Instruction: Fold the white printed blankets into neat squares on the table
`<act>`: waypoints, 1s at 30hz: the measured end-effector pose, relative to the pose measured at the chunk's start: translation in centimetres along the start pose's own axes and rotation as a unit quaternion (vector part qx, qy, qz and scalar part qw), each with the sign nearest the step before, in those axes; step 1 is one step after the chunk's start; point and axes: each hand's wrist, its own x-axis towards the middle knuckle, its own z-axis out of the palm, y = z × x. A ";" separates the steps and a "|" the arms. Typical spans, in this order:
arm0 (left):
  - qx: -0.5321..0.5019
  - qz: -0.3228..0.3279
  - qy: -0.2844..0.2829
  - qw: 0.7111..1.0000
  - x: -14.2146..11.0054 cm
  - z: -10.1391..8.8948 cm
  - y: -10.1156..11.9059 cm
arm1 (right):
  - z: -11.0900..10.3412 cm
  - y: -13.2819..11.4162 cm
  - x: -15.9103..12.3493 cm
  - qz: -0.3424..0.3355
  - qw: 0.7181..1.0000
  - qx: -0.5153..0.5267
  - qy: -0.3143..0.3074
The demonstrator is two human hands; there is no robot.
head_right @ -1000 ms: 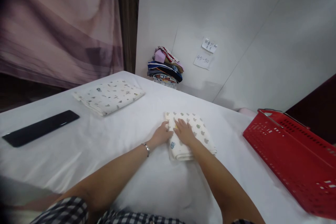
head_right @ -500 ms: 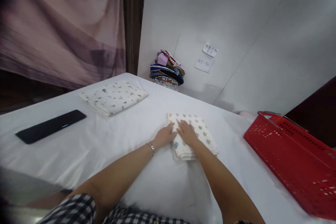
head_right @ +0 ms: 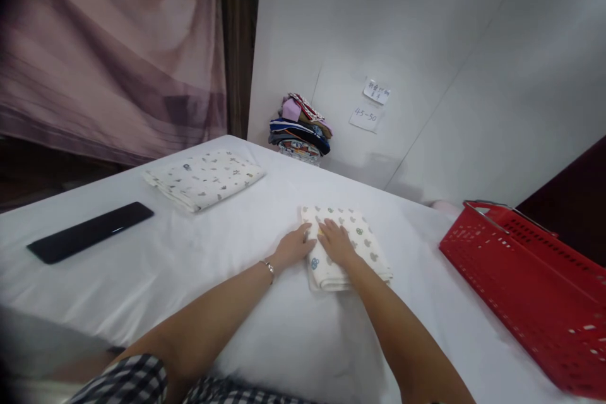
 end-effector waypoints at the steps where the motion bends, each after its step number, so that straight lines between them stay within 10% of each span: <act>1: -0.005 -0.001 0.002 1.000 0.0 0.0 0.0 | 0.2 -0.1 0.0 0.000 1.000 0.002 -0.001; 16: -0.035 -0.008 0.002 0.999 0.2 0.1 -0.4 | -1.5 9.8 -0.2 0.170 0.984 -0.024 0.054; 30: -0.015 -0.009 -0.007 1.000 0.1 0.0 -0.3 | -3.2 10.3 -1.9 0.186 0.982 0.007 0.006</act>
